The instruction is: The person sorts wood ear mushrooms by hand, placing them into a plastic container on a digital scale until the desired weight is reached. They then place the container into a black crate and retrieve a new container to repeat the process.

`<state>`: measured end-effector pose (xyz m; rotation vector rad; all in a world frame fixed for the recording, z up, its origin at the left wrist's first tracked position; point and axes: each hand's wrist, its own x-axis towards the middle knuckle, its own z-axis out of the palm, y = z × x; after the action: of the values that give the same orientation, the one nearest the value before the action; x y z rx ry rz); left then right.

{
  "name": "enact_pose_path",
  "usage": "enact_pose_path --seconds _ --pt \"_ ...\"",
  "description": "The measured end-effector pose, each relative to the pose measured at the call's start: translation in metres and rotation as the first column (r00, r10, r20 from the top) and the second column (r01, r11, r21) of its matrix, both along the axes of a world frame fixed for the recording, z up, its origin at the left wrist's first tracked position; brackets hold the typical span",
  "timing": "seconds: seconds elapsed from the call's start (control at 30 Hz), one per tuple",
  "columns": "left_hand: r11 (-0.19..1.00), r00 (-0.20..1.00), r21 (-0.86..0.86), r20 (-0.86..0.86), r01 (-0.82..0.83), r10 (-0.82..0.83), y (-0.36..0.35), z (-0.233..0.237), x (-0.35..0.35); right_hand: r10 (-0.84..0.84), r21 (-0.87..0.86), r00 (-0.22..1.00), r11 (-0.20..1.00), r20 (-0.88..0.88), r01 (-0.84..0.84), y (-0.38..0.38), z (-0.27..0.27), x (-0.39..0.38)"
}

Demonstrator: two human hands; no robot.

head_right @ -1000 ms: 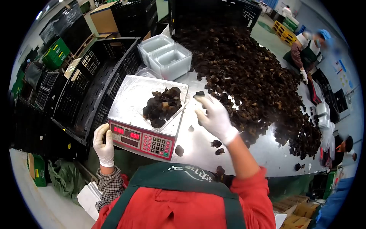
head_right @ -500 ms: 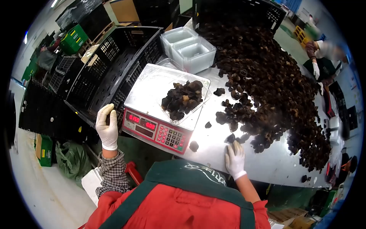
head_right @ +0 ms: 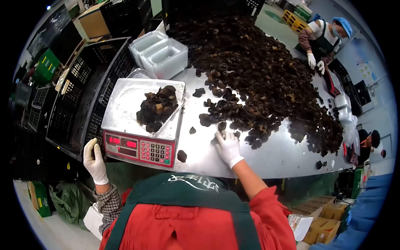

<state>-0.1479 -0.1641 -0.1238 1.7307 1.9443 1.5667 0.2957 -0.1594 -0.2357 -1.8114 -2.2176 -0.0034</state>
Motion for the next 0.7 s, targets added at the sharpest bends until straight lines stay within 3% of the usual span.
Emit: enact_pose_path --seconds 0.03,0.13,0.17,0.2,0.27,0.33,0.43,0.47,0.6,0.63,0.7 --pt "1.000 1.000 0.006 0.014 0.015 -0.015 0.002 -0.001 0.003 0.058 0.013 0.997 0.998 -0.058 -0.058 0.005 -0.002 0.004" --pt "0.998 0.998 0.017 -0.026 0.052 -0.052 0.004 0.001 0.012 -0.037 -0.234 0.984 0.972 -0.174 -0.005 0.027 -0.003 0.009" --pt "0.998 0.997 0.027 -0.053 0.063 -0.061 0.007 0.002 0.013 -0.090 -0.178 0.957 0.983 -0.277 0.041 0.033 0.000 0.002" --pt "0.997 0.997 0.026 -0.049 0.066 -0.065 0.010 0.003 0.014 -0.039 -0.080 0.929 0.997 -0.368 0.010 0.040 0.009 -0.004" --pt "0.997 0.997 0.017 -0.041 0.073 -0.072 0.010 0.004 0.015 -0.030 -0.133 0.908 0.991 -0.417 -0.028 0.052 0.029 -0.020" --pt "0.996 0.995 0.013 -0.020 0.093 -0.093 0.011 0.002 0.017 -0.008 -0.170 0.930 0.984 -0.367 -0.058 0.068 0.037 -0.033" --pt "0.993 0.993 0.032 -0.046 0.114 -0.113 0.013 0.003 0.021 -0.003 -0.370 0.989 0.928 -0.145 -0.051 0.087 0.034 -0.043" --pt "0.992 0.988 0.025 -0.095 0.123 -0.120 0.012 0.005 0.020 0.018 -0.331 0.986 0.941 -0.166 -0.072 0.089 0.029 -0.042" --pt "0.999 0.996 0.010 -0.076 0.041 -0.040 0.007 0.005 0.005 -0.086 -0.198 0.939 0.980 -0.333 0.020 0.107 0.042 -0.019" --pt "1.000 0.999 -0.008 -0.045 0.029 -0.029 0.006 0.004 0.001 -0.096 -0.223 0.931 0.975 -0.351 0.017 0.109 0.059 -0.016" --pt "1.000 1.000 -0.001 -0.025 0.018 -0.018 0.007 0.002 0.001 -0.196 -0.314 0.798 0.949 -0.570 0.009 0.113 0.078 -0.019"
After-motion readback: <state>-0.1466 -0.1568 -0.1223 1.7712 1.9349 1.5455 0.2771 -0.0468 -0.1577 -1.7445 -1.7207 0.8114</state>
